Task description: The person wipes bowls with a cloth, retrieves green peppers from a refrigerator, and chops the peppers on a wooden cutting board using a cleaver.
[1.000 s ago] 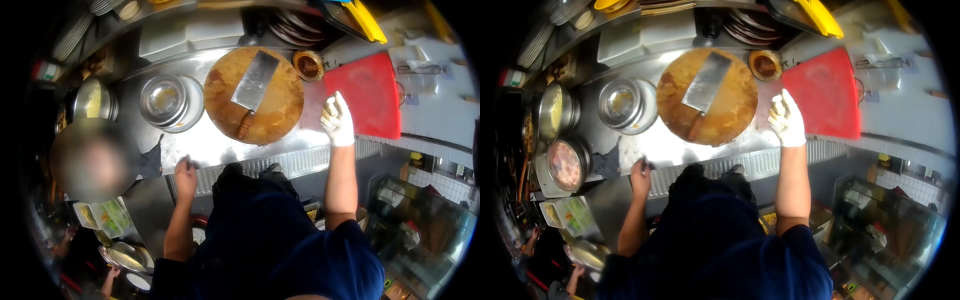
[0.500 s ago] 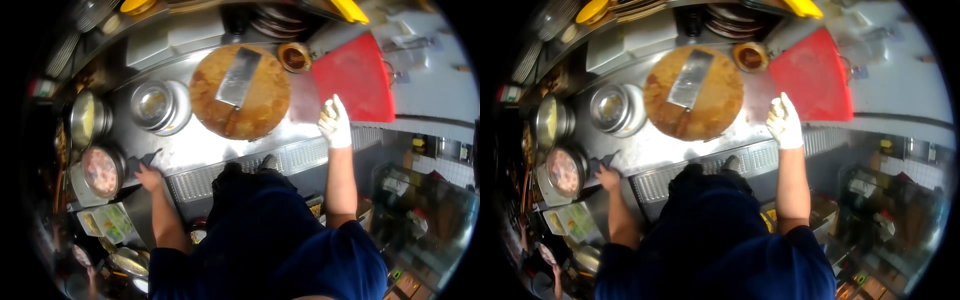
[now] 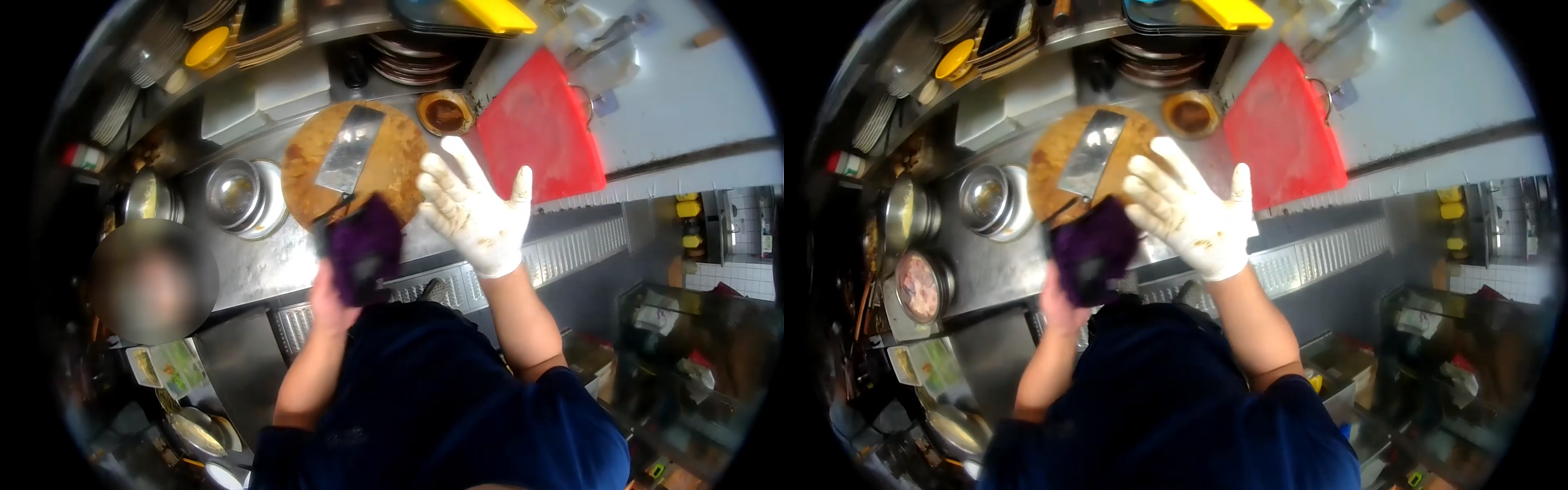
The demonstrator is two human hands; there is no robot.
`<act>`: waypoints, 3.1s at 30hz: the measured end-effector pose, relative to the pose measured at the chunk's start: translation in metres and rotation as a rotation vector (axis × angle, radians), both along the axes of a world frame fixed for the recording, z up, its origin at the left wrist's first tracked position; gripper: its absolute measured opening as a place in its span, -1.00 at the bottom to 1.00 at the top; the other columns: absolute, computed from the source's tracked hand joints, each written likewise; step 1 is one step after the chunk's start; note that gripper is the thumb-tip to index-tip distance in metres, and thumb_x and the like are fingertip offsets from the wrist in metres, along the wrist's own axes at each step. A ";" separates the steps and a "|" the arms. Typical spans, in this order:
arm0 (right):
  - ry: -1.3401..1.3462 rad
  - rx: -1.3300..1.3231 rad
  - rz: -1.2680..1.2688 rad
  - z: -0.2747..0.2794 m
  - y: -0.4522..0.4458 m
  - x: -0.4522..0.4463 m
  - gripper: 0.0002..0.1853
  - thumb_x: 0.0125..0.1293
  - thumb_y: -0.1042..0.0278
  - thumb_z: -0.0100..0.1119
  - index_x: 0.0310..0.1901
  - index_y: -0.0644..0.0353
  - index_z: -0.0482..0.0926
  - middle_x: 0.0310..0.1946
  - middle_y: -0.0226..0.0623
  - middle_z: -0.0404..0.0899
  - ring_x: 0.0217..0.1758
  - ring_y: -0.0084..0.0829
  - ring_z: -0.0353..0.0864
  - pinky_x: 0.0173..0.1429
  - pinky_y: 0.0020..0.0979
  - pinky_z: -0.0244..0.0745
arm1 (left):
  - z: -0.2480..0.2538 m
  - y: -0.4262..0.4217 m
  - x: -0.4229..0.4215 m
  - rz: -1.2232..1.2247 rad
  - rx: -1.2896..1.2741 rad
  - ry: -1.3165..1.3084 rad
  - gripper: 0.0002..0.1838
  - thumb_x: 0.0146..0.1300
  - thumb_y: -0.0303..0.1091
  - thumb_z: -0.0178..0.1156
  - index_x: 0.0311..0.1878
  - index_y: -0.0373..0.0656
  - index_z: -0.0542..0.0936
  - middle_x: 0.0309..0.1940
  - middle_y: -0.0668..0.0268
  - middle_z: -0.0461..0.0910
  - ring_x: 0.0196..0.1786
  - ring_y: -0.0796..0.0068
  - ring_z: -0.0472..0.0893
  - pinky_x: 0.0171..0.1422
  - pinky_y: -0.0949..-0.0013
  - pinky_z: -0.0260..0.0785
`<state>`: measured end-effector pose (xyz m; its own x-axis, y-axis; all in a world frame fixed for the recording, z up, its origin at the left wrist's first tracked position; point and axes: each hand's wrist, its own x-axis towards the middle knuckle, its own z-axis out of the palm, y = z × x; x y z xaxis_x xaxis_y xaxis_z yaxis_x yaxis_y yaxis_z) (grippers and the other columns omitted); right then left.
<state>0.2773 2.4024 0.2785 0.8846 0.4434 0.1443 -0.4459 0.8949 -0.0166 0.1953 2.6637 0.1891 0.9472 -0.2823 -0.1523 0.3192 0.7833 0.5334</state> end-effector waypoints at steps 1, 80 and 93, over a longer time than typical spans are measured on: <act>-0.060 0.059 0.022 0.004 0.007 -0.003 0.14 0.42 -0.60 -0.05 0.76 -0.03 -0.21 0.72 0.13 -0.04 0.76 0.15 0.01 0.74 0.28 -0.10 | 0.017 -0.039 0.012 -0.076 -0.117 -0.066 -0.25 0.70 0.16 -0.25 0.70 -0.16 0.13 0.65 0.07 0.25 0.65 0.04 0.30 0.75 -0.05 0.09; 0.381 -0.751 0.129 -0.110 0.067 -0.055 -0.29 0.70 -0.25 -0.22 0.53 0.19 0.40 0.46 -0.13 0.48 0.53 -0.19 0.44 0.56 -0.14 0.38 | -0.024 -0.028 -0.012 -0.066 1.493 -0.934 -0.18 0.19 0.04 0.51 0.52 0.05 0.50 0.67 -0.09 0.12 0.70 -0.43 -0.02 0.67 -0.51 -0.13; -0.151 -0.427 0.552 -0.047 0.168 -0.043 0.21 0.44 -0.72 -0.46 0.72 0.30 -0.13 0.73 0.07 -0.04 0.80 -0.02 -0.06 0.80 -0.08 -0.10 | -0.053 0.089 -0.008 0.399 0.849 0.177 -0.60 0.73 -0.20 -0.09 0.29 -0.28 0.58 0.15 0.11 0.68 0.19 0.28 0.67 0.35 0.23 0.48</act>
